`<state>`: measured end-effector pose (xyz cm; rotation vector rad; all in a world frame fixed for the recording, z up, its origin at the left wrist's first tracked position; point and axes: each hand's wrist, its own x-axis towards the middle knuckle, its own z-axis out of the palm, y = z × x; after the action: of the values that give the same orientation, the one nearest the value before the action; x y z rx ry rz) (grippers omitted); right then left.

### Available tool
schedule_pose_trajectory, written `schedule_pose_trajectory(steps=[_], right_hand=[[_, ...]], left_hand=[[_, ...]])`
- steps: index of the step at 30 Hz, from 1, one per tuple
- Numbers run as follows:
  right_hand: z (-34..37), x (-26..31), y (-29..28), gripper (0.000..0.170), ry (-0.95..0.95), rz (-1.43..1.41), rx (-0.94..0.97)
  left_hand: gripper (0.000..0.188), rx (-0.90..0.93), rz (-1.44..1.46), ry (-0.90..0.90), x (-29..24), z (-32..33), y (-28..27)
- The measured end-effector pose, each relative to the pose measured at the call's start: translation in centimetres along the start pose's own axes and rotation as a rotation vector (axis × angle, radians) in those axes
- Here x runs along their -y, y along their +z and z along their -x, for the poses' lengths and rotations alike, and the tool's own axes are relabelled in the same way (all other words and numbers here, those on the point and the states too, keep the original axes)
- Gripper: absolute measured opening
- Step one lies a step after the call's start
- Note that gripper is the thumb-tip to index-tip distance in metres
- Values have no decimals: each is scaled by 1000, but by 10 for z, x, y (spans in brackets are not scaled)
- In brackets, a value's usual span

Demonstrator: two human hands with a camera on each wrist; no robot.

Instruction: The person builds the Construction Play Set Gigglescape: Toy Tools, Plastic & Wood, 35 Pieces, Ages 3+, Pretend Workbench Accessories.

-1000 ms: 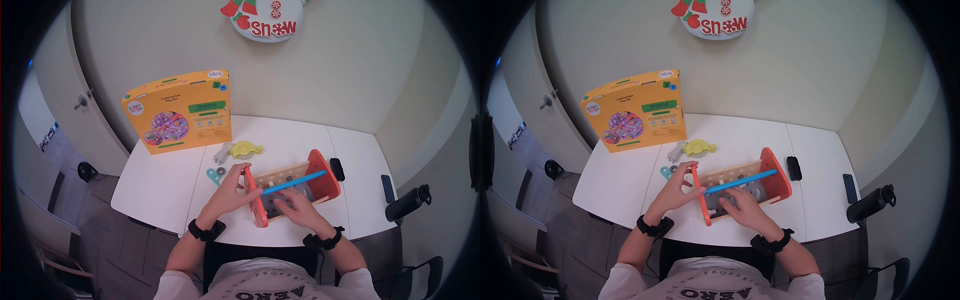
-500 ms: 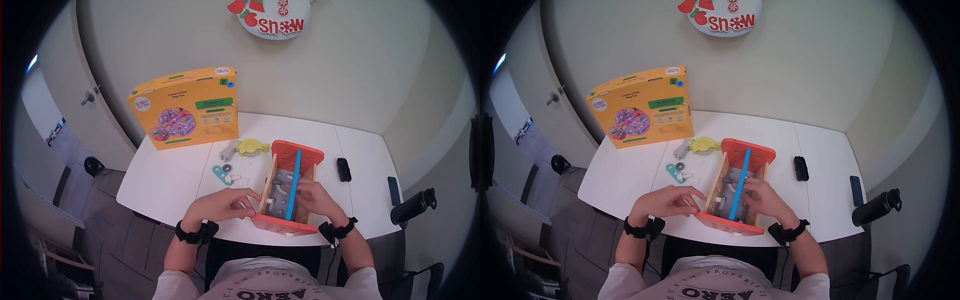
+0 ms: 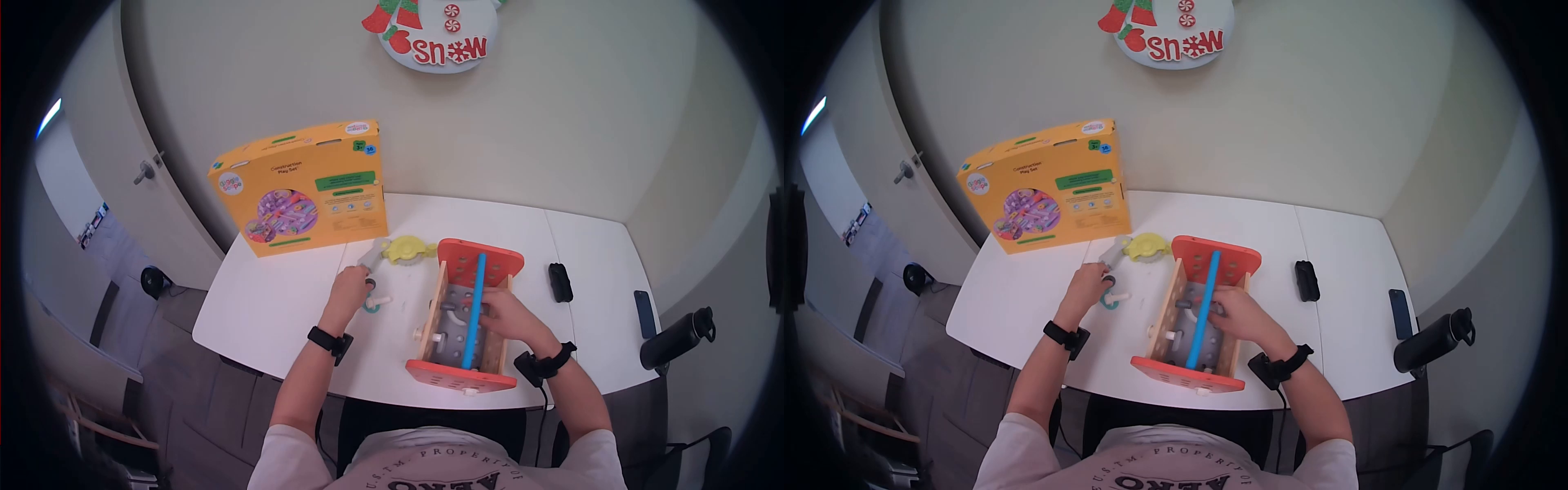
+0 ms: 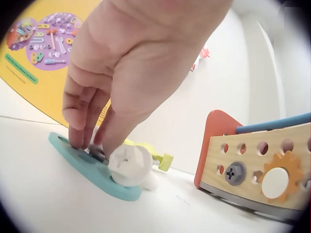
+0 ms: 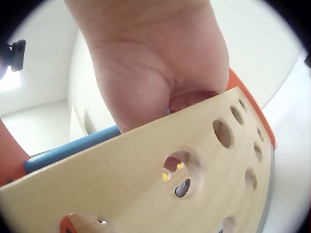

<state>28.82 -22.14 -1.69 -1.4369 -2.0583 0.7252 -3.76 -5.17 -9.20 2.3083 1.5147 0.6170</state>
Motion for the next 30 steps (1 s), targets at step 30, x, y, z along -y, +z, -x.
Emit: schedule_pose_trajectory(steps=[30], right_hand=[[8, 62, -19, 13, -90, -700, -83]], left_hand=[[26, 265, 887, 381, -164, 54, -74]])
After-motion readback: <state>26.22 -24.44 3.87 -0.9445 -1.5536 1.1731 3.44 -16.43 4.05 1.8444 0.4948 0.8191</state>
